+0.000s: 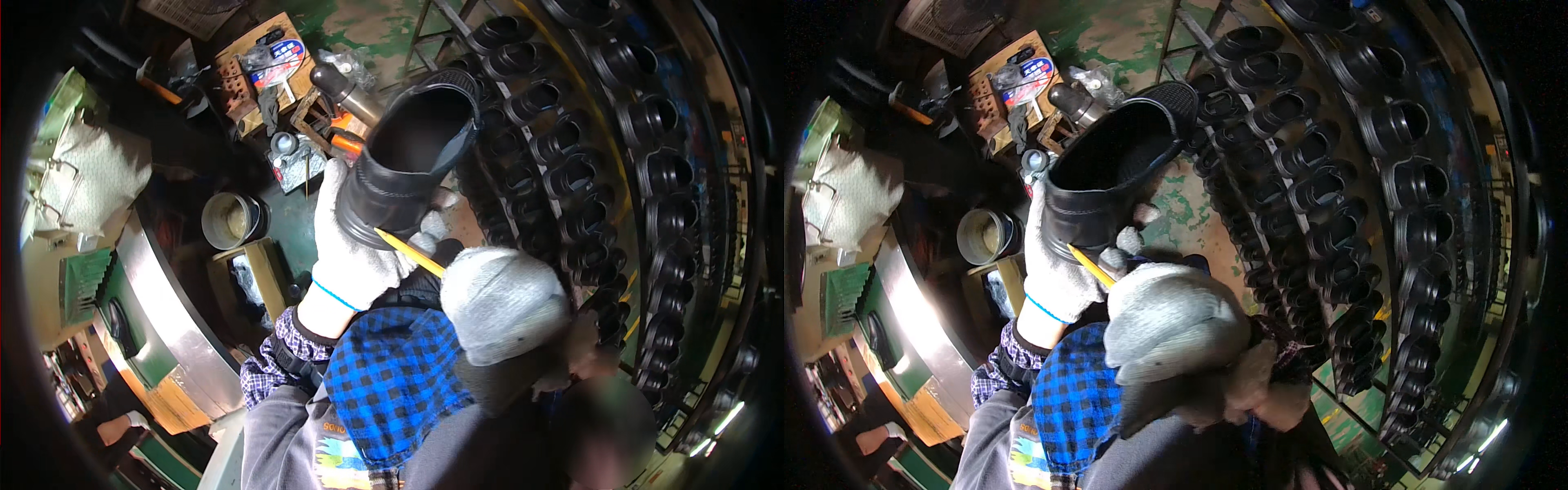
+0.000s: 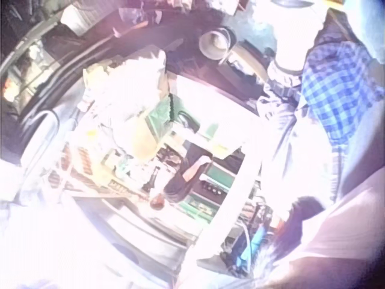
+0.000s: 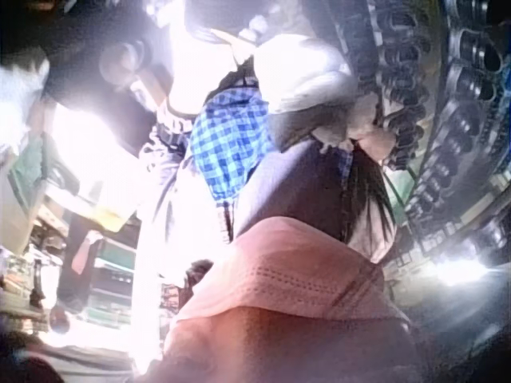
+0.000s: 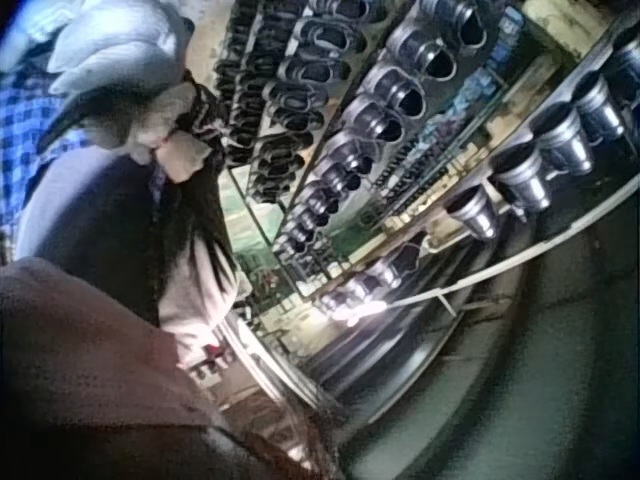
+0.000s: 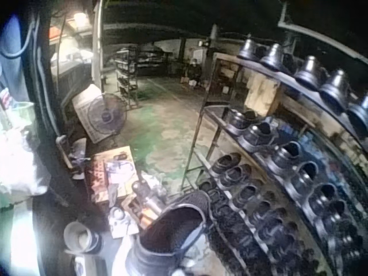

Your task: Using a cloth and a small tool to clean and polish finished black shoes in a factory setting.

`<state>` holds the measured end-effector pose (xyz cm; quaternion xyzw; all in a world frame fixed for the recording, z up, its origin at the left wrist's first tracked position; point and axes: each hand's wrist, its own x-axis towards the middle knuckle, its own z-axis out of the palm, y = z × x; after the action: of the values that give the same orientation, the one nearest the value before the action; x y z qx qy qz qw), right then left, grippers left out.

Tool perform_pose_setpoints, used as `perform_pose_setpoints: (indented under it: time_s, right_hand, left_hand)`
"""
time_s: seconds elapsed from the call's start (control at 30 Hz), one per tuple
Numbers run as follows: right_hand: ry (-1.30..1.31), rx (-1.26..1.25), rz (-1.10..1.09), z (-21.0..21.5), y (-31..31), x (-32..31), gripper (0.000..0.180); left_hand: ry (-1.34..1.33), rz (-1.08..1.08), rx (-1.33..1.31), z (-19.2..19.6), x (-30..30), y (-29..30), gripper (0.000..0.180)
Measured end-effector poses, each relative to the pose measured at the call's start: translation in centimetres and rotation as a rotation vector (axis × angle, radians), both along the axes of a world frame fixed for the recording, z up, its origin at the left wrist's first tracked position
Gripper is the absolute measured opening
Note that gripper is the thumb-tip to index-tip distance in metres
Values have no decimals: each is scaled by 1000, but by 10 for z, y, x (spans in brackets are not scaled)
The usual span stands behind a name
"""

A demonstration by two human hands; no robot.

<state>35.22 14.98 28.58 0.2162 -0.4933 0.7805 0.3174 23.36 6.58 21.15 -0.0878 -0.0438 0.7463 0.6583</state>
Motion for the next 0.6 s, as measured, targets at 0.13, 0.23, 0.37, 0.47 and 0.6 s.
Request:
perform_pose_setpoints:
  time_s: [0.13,0.23,0.37,0.47,0.6]
  right_hand:
    - [123,-195,289,-2,25,-6,19]
    - [212,-317,490,-2,59,-7,21]
    - [204,-243,471,-50,149,43,27]
    - [138,-326,-230,-5,130,49,32]
    - [177,-665,-283,6,128,62,23]
  left_hand:
    - [-32,-43,52,-7,-2,-8,76]
    - [120,-92,-270,-1,4,-8,72]
    - [31,-173,-84,-3,15,-15,54]
    - [-202,-316,-131,-80,26,-46,48]
    - [-377,-400,-197,-143,26,-79,44]
